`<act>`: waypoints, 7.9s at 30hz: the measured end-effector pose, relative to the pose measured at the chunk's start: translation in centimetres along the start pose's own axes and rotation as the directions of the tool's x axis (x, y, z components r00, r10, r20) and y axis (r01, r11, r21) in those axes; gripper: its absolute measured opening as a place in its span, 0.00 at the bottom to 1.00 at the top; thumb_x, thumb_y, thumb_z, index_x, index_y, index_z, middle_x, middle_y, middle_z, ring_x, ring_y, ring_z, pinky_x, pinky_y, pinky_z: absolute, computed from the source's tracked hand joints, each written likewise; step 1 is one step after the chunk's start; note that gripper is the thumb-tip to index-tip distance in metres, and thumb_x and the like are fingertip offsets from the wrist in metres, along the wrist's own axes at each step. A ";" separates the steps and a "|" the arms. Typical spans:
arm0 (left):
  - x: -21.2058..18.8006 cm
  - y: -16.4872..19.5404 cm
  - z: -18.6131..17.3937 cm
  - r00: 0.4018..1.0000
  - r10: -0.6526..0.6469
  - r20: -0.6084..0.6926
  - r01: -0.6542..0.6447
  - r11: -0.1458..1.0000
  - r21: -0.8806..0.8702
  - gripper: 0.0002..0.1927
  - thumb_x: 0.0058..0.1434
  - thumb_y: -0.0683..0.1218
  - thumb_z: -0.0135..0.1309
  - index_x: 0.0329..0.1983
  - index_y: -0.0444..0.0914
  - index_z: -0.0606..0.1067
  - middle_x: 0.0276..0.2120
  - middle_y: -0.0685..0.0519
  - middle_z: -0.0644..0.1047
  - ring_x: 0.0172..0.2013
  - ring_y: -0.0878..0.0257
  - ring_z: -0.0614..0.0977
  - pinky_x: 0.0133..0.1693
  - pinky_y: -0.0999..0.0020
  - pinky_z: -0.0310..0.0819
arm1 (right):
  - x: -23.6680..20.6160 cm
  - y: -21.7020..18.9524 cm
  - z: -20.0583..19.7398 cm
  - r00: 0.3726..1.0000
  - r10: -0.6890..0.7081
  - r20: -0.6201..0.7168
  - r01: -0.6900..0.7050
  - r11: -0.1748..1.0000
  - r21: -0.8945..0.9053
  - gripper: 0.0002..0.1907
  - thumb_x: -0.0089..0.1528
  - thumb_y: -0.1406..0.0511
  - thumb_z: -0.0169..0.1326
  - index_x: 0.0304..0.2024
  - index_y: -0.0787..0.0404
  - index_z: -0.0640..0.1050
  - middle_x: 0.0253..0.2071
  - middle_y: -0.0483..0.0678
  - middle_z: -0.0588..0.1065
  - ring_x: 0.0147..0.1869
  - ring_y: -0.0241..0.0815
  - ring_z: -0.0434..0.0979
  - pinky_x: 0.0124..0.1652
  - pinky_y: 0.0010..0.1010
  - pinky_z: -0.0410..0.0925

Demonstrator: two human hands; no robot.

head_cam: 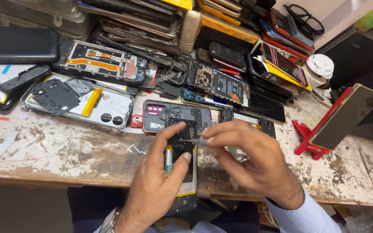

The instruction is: The person holds a disassembled smartphone in one hand and uses a screwdriver to unscrew and remove internal components from its back housing. They work at a cluttered repair bench covered with other dismantled phones and parts, occasionally setting the phone down and picking it back up to continue working on it.

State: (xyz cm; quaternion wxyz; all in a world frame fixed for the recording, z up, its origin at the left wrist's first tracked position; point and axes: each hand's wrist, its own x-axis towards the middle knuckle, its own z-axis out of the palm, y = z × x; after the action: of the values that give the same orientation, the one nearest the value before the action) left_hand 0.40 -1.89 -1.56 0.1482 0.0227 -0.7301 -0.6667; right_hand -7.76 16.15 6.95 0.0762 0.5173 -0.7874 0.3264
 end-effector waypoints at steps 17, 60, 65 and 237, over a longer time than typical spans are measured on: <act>0.0 -0.8 0.5 0.998 0.021 -0.059 -0.020 1.000 0.005 0.09 0.68 0.46 0.53 0.48 0.38 0.76 0.38 0.50 0.83 0.42 0.61 0.85 0.45 0.66 0.77 | -3.6 1.4 1.8 0.971 0.166 -0.170 -0.113 0.952 0.283 0.14 0.61 0.79 0.59 0.47 0.64 0.74 0.50 0.54 0.78 0.58 0.44 0.81 0.57 0.34 0.75; 0.4 -2.8 0.1 1.000 0.020 0.019 -0.016 0.982 -0.190 0.08 0.68 0.44 0.55 0.47 0.37 0.78 0.41 0.53 0.82 0.46 0.67 0.82 0.49 0.71 0.75 | -6.0 1.8 5.4 0.880 0.343 -0.328 -0.162 0.866 0.472 0.15 0.65 0.79 0.55 0.51 0.63 0.70 0.54 0.58 0.76 0.60 0.43 0.78 0.58 0.31 0.73; 0.3 -2.8 0.1 1.000 -0.019 0.017 0.022 0.977 -0.212 0.07 0.68 0.44 0.54 0.45 0.37 0.77 0.38 0.55 0.81 0.42 0.68 0.80 0.46 0.72 0.74 | -6.1 1.7 5.4 0.881 0.345 -0.323 -0.154 0.856 0.494 0.15 0.65 0.79 0.55 0.51 0.64 0.70 0.54 0.58 0.75 0.61 0.43 0.78 0.59 0.32 0.73; 0.7 -1.3 0.2 0.999 -0.036 0.034 0.038 0.997 -0.074 0.12 0.67 0.46 0.53 0.50 0.38 0.79 0.42 0.52 0.85 0.46 0.64 0.86 0.49 0.68 0.77 | -3.2 0.7 1.6 0.985 0.083 -0.153 -0.080 0.997 0.022 0.16 0.58 0.76 0.64 0.44 0.62 0.73 0.46 0.53 0.81 0.51 0.43 0.85 0.50 0.31 0.78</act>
State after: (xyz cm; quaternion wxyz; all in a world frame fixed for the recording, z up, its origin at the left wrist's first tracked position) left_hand -0.56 -1.98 -2.73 0.1245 0.0199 -0.7066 -0.6963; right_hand -6.57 17.87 3.91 0.1192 0.4586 -0.7970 0.3745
